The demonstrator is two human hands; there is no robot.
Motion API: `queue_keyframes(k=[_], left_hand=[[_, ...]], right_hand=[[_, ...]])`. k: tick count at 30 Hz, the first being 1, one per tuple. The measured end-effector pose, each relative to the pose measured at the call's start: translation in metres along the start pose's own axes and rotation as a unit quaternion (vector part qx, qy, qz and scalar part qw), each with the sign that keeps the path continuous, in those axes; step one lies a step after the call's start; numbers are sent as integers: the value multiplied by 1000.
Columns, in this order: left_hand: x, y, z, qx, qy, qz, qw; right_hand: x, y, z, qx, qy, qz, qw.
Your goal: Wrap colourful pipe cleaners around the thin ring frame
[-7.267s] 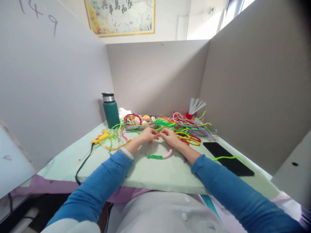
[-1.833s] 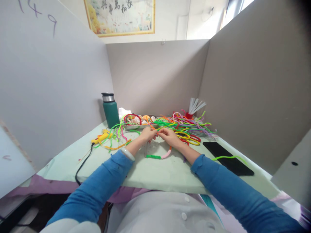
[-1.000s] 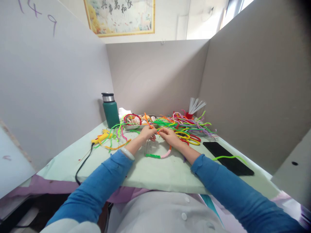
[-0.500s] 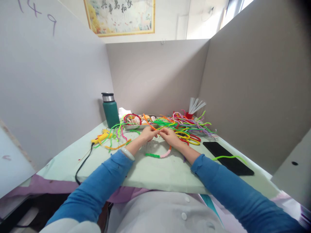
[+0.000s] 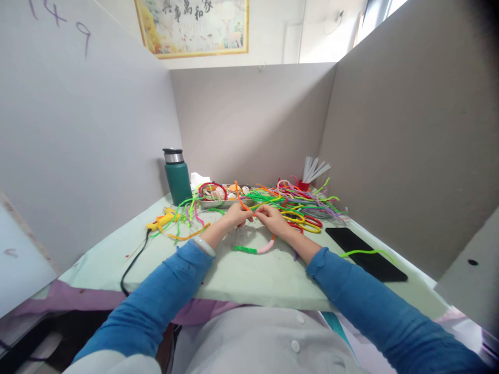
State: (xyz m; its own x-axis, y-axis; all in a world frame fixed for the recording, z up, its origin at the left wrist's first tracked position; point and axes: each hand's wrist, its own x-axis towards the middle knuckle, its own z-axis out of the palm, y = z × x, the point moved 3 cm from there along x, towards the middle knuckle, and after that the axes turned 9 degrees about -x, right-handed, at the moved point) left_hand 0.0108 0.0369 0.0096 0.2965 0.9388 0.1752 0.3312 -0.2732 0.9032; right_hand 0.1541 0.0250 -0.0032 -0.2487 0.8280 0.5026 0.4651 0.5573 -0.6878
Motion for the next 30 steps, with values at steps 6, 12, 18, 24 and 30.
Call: queue_keyframes(k=[6, 12, 18, 24, 30], left_hand=[[-1, 2, 0, 1, 5, 4, 1000], [3, -4, 1, -12, 10, -16, 1000], [-3, 3, 1, -36, 7, -32, 999], [-6, 7, 1, -49, 7, -34, 998], [-1, 2, 1, 8, 33, -2, 999]], right_hand=[[1, 4, 0, -3, 9, -9, 1000], [1, 5, 1, -7, 13, -10, 1000], [-1, -1, -1, -5, 14, -26, 1000], [-2, -4, -1, 6, 11, -29, 1000], [0, 0, 0, -4, 26, -13, 1000]])
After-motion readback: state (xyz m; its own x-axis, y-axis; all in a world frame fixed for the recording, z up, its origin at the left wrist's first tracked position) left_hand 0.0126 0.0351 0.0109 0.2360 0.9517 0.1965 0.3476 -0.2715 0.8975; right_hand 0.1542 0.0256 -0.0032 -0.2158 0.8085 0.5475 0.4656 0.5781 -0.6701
